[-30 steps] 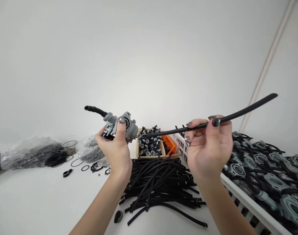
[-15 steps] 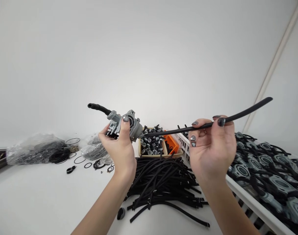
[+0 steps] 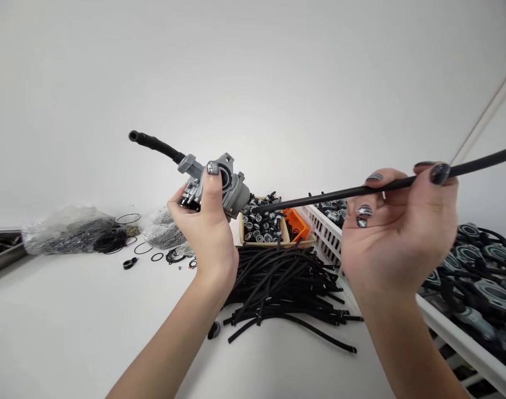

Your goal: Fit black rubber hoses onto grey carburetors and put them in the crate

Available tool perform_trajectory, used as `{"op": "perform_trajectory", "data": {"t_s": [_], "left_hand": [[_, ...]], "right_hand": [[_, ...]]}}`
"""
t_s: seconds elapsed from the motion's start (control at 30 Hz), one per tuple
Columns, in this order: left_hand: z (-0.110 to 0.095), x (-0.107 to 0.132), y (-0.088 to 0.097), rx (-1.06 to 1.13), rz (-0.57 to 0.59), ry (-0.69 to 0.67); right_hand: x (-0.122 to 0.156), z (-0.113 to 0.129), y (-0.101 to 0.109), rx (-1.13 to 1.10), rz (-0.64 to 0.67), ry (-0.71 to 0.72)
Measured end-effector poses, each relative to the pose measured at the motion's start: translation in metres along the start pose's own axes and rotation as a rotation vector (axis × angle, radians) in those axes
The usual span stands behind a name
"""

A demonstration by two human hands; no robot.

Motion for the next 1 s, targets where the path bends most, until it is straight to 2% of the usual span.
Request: {"op": "perform_trajectory", "data": {"t_s": [0.4, 0.57, 0.77, 1.0], "left_hand": [[-0.003, 0.003, -0.002, 0.016, 0.002, 0.021], [-0.006, 0.008, -0.004, 0.038, 0.026, 0.038], [-0.012, 0.016, -0.009, 0.051, 0.033, 0.028], [-0.016, 0.019, -0.007, -0.006, 0.033, -0.037]], "right_hand": [[0.001, 0.002, 0.000, -0.035, 0.003, 0.030], [0.006, -0.009, -0.008, 0.061, 0.184, 0.001], [0.029, -0.038, -0.021, 0.216, 0.446, -0.168], [0.034, -0.057, -0.023, 0.398, 0.596, -0.271]]}}
Point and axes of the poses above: each hand's wrist, its own x-axis away from the middle knuckle, its own y-axis out of the back of the hand, z = x × y, the point moved 5 cm from there along -x, towards the middle knuckle, and after that the axes turned 4 degrees about x, right-handed, at the moved point
